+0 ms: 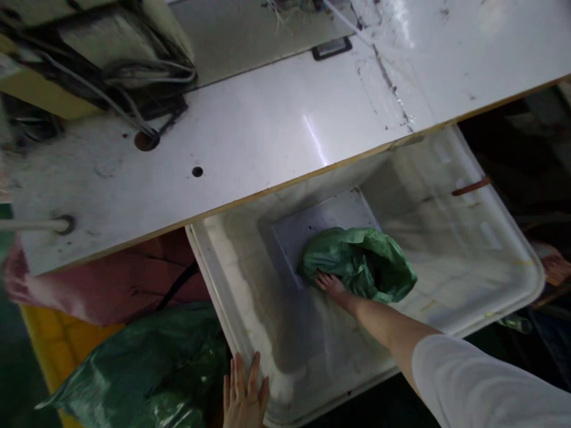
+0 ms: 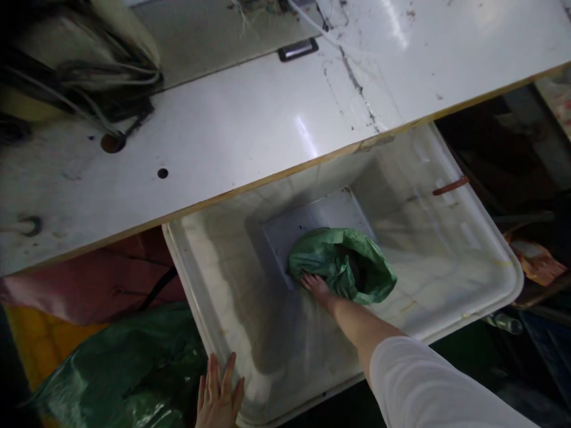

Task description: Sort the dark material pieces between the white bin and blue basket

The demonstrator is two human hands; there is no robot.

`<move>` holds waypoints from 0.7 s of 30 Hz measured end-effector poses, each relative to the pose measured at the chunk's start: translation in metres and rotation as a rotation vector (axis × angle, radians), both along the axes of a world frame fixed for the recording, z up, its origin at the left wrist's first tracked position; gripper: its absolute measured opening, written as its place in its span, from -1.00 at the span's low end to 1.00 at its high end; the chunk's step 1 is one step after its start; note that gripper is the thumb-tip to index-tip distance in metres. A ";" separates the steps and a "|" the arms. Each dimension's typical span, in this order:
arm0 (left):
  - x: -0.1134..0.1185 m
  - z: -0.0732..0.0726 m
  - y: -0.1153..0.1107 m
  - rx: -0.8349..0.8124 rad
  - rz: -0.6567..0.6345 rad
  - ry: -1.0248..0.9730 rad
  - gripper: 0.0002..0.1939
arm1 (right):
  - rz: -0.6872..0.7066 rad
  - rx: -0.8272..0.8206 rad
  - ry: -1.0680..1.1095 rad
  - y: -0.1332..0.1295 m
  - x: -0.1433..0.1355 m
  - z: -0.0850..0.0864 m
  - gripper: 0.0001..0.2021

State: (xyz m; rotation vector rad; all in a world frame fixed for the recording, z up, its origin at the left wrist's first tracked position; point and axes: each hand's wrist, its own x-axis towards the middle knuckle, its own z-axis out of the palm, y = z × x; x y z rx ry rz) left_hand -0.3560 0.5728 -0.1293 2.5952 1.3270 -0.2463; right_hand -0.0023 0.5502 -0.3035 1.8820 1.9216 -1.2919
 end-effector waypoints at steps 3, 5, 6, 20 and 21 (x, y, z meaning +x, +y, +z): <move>-0.003 -0.003 -0.001 -0.026 -0.025 -0.008 -0.29 | -0.008 -0.057 -0.053 0.009 0.005 -0.012 -0.63; -0.003 -0.003 -0.001 -0.040 -0.022 -0.013 -0.28 | -0.006 -0.109 -0.067 0.010 0.006 -0.008 -0.65; -0.002 -0.002 -0.001 -0.045 -0.017 -0.019 -0.27 | -0.002 -0.129 -0.066 0.010 0.005 -0.004 -0.66; 0.005 0.004 -0.002 -0.075 0.068 -0.099 -0.30 | -0.540 -0.153 -0.175 0.005 0.068 0.107 -0.52; 0.008 0.010 -0.001 -0.066 0.080 -0.094 -0.32 | -0.561 -0.161 -0.133 0.000 0.061 0.115 -0.55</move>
